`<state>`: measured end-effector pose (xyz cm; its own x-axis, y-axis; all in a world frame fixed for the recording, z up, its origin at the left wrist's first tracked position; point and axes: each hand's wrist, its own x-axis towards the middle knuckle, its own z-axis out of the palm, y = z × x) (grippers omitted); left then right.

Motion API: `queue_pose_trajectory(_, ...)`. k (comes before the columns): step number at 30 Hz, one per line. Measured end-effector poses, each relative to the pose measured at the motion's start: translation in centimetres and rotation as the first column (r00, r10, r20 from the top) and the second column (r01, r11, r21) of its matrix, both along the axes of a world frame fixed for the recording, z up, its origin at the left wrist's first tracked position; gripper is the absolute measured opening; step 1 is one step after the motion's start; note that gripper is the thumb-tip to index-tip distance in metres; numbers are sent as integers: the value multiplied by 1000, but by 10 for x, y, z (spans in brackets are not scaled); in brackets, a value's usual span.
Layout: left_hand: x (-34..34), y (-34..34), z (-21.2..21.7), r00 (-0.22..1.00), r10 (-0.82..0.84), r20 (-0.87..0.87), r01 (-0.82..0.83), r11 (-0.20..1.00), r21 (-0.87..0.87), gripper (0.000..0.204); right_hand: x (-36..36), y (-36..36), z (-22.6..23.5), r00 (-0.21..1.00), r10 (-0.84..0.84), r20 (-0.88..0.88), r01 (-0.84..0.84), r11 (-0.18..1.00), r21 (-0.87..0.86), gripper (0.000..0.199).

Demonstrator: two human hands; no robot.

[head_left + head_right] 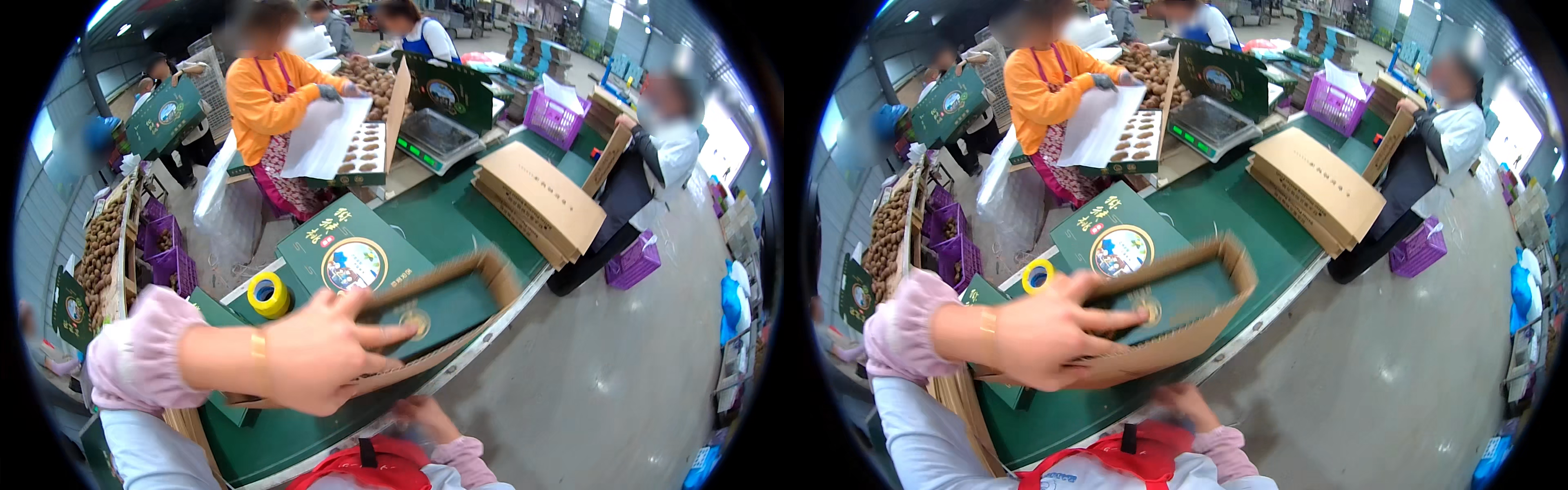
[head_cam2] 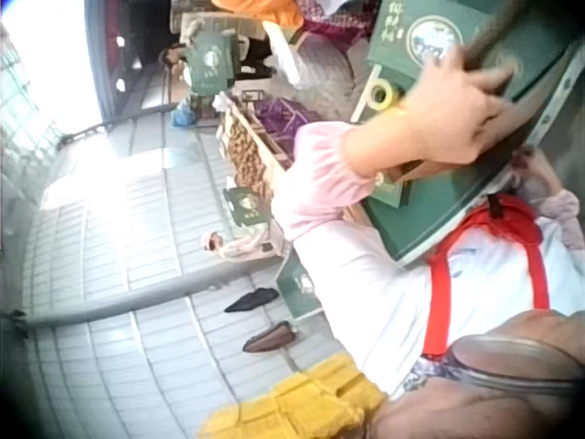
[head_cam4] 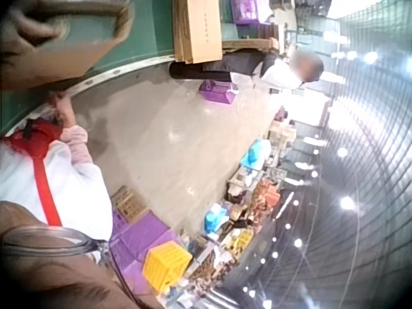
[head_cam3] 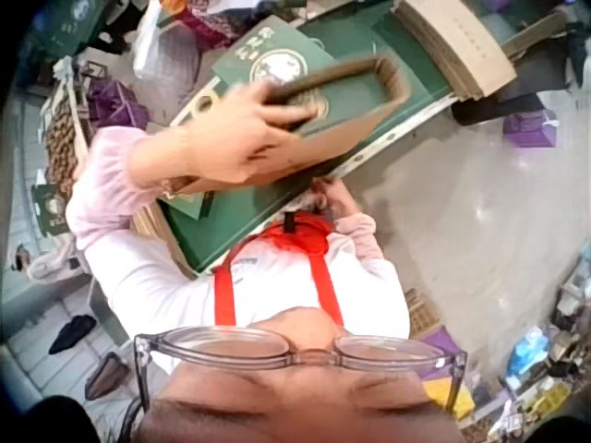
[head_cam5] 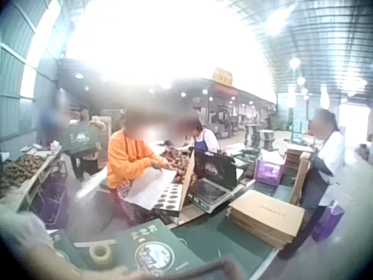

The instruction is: The person assembles flat cardboard pieces into rectangular boxes on a green worktable. They fold the flaps, align edges, and secure the boxes with yellow tape. Other workers are visible in the background handling produce and packaging.

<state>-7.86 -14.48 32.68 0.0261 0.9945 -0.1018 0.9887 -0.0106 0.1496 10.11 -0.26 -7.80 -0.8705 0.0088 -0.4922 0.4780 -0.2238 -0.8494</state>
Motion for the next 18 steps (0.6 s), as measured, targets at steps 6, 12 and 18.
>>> queue_pose_trajectory(6,4,-94,-35,977,182,114,-198,969,146,53,-53,61,242,440,-112,-891,489,862,133,66)
queue_pose_trajectory(12,43,-167,-100,645,573,506,-763,444,470,91,-106,92,212,452,-65,-889,382,916,127,74)
queue_pose_trajectory(18,64,-126,-184,698,82,712,-702,-118,702,45,-102,76,221,495,-113,-861,362,928,87,59)
